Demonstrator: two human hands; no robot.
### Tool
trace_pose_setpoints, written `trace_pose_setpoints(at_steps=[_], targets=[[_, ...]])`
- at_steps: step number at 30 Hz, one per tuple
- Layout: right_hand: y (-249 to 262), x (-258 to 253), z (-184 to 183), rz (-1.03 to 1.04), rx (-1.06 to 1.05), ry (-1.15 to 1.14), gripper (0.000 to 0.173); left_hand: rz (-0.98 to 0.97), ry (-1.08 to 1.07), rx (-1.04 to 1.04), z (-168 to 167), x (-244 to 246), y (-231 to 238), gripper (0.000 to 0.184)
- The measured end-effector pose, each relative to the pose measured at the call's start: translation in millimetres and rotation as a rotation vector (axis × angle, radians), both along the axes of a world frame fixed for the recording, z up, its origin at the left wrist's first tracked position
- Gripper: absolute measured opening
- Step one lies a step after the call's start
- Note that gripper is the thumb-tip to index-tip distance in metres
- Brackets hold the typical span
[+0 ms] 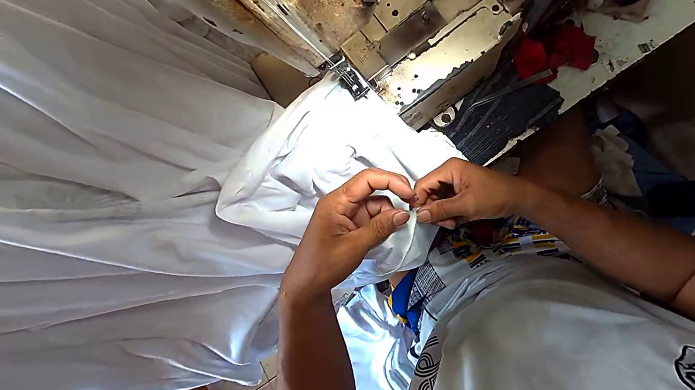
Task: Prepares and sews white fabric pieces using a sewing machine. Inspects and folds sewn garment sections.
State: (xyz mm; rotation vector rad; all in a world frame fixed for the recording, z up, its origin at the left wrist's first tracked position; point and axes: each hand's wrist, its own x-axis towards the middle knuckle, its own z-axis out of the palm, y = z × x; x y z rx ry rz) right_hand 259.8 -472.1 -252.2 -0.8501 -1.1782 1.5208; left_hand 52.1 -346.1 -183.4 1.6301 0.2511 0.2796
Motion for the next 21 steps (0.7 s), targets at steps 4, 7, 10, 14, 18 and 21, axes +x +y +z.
trace_pose_setpoints(at_steps=[4,7,10,14,18,21], targets=[[-5,11,9,-0.100,0.034,-0.098,0.012,0.040,0.052,0.108,3,-9,4,0.029],[-7,16,19,-0.195,0.105,-0.278,0.011,0.027,0.169,0.189,1,-11,2,0.029],[-3,18,25,-0.251,0.147,-0.402,0.011,-0.047,0.185,0.173,-5,-9,-2,0.025],[-3,14,26,-0.321,0.090,-0.411,0.011,-0.035,0.194,0.150,-10,-4,-9,0.026],[-14,19,23,-0.363,0.003,-0.420,0.024,0.065,0.156,0.126,-13,-6,-10,0.038],[-24,20,21,-0.279,-0.013,-0.459,0.033,0.115,0.137,0.083,-16,-7,-11,0.046]])
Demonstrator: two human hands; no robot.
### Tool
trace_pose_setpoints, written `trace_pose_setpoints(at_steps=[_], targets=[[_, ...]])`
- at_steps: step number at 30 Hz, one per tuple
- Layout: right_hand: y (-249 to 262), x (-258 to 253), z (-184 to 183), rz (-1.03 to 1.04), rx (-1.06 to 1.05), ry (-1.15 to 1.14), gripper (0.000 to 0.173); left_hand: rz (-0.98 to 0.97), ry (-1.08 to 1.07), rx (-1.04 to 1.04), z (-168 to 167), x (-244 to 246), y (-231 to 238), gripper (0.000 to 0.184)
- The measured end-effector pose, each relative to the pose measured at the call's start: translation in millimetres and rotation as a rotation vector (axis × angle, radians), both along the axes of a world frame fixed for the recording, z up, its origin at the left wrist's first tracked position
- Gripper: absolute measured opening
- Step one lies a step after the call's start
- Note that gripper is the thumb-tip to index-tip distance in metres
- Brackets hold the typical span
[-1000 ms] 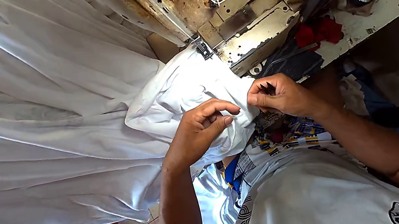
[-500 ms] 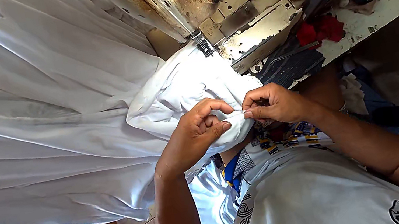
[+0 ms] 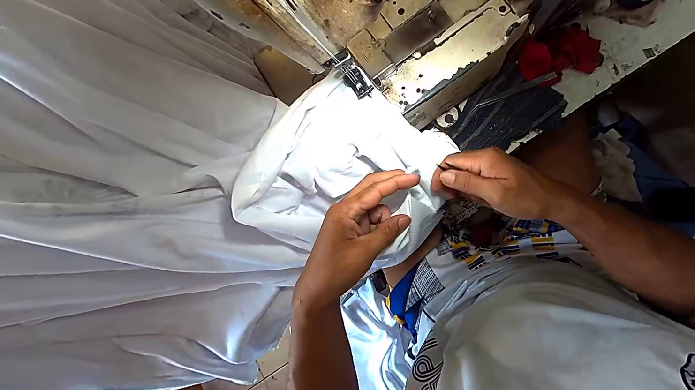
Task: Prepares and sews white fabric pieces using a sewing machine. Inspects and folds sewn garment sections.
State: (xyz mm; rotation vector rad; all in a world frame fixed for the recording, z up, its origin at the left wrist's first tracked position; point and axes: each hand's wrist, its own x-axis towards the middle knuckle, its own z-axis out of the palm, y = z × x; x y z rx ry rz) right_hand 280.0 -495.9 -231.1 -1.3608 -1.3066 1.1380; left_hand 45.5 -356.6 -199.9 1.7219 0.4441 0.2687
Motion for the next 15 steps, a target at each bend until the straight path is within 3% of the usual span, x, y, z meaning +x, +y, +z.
trace_pose_setpoints(at_steps=[6,9,15], targets=[[0,-8,-5,0.100,0.090,-0.093,0.038,-0.025,-0.006,-0.109,2,4,-4,0.054],[2,-14,-9,0.065,0.087,-0.009,0.043,-0.034,-0.006,-0.117,2,5,-5,0.056],[4,-23,-11,0.036,0.066,0.182,0.029,-0.041,-0.007,-0.116,2,5,-8,0.057]])
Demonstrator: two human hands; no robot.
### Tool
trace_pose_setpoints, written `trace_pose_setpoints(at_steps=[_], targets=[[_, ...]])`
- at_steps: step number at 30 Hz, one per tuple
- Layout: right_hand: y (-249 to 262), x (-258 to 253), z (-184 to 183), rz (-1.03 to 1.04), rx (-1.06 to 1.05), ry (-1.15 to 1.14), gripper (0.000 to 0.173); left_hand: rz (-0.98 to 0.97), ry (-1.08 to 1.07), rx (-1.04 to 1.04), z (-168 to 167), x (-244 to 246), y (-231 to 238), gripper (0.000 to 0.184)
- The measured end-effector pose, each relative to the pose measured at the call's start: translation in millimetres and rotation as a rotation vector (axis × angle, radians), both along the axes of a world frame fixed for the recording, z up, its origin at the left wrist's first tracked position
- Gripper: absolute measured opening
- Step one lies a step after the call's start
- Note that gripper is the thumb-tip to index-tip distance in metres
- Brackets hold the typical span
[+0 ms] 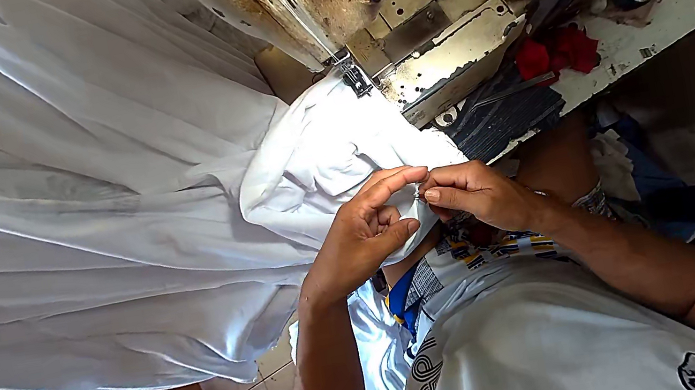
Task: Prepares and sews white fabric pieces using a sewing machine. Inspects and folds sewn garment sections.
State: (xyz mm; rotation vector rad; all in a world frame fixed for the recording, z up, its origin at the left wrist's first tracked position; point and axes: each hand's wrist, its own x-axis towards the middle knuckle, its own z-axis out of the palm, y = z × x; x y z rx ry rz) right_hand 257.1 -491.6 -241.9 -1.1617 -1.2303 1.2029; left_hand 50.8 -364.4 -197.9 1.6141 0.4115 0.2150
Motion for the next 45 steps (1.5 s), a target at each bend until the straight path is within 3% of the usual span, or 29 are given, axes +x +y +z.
trace_pose_setpoints(at_steps=[9,10,13,14,16,20,23,28,35,40,43,45], targets=[[-3,-3,-8,-0.061,0.073,0.149,0.024,-0.020,-0.033,0.042,8,0,4,0.059],[-2,-3,-10,-0.036,0.087,0.153,0.021,-0.027,-0.041,0.050,11,1,4,0.062],[6,-7,-18,0.090,0.082,0.201,0.038,-0.059,-0.094,0.082,24,4,8,0.069],[9,-9,-20,0.098,0.065,0.207,0.032,-0.059,-0.116,0.117,29,5,11,0.069],[12,-9,-18,0.073,0.051,0.177,0.015,-0.049,-0.104,0.291,43,2,18,0.066],[12,2,4,-0.042,0.113,0.054,0.015,0.059,0.131,0.702,62,-13,28,0.057],[16,2,17,-0.101,0.191,-0.040,0.016,0.087,0.277,0.810,66,-20,28,0.027],[21,2,28,-0.134,0.260,-0.006,0.009,0.123,0.334,0.741,71,-22,20,0.016],[17,-1,30,-0.171,0.287,0.050,0.009,0.145,0.090,0.536,54,-29,20,0.015],[14,-2,33,-0.168,0.366,0.015,0.013,0.242,-0.009,0.402,45,-29,20,0.024],[15,-3,34,-0.167,0.432,-0.052,0.015,0.274,-0.032,0.397,41,-29,20,0.032],[15,-3,37,-0.162,0.467,-0.112,0.015,0.305,-0.039,0.454,40,-27,18,0.023]])
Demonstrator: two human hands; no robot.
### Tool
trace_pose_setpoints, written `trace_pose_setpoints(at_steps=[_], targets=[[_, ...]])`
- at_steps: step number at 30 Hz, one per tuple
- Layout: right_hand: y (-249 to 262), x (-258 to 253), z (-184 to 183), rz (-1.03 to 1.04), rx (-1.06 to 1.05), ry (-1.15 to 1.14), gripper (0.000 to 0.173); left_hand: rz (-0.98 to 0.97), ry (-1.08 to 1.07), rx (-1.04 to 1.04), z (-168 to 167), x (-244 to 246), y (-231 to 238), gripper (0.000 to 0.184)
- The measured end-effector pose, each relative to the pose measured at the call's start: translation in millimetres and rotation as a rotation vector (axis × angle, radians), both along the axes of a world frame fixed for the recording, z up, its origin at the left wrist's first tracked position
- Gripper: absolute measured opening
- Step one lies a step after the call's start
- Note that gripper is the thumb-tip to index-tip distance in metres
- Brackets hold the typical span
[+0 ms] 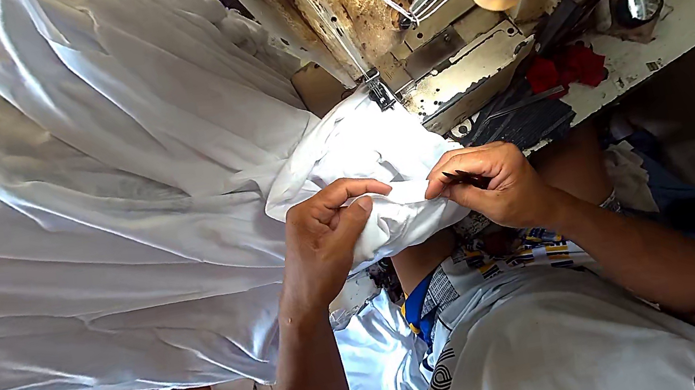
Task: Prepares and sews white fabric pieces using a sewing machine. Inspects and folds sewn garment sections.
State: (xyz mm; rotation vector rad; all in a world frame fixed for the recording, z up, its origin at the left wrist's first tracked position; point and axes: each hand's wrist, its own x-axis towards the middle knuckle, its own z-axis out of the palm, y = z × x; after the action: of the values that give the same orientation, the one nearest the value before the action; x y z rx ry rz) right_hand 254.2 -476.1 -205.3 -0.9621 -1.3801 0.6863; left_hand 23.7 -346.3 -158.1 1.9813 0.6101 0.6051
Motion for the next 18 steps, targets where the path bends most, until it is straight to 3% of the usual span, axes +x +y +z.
trace_pose_setpoints(at_steps=[2,5,8,11,15,18], targets=[[0,0,3,-0.002,0.042,-0.073,0.016,0.027,0.024,0.115,4,3,-4,0.009],[0,-4,9,0.016,0.133,-0.216,0.017,0.035,0.091,0.274,14,7,-12,0.018],[-2,-11,18,0.047,0.224,-0.349,0.016,-0.089,0.238,0.348,27,1,-18,0.038],[-6,-17,24,0.118,0.270,-0.416,0.019,-0.158,0.290,0.449,34,-16,-25,0.018],[-12,-13,31,0.236,0.213,-0.272,0.023,-0.158,0.163,0.447,63,-61,-24,0.014],[-19,6,37,0.127,0.109,-0.107,0.027,-0.252,-0.073,0.347,79,-136,-7,0.013]])
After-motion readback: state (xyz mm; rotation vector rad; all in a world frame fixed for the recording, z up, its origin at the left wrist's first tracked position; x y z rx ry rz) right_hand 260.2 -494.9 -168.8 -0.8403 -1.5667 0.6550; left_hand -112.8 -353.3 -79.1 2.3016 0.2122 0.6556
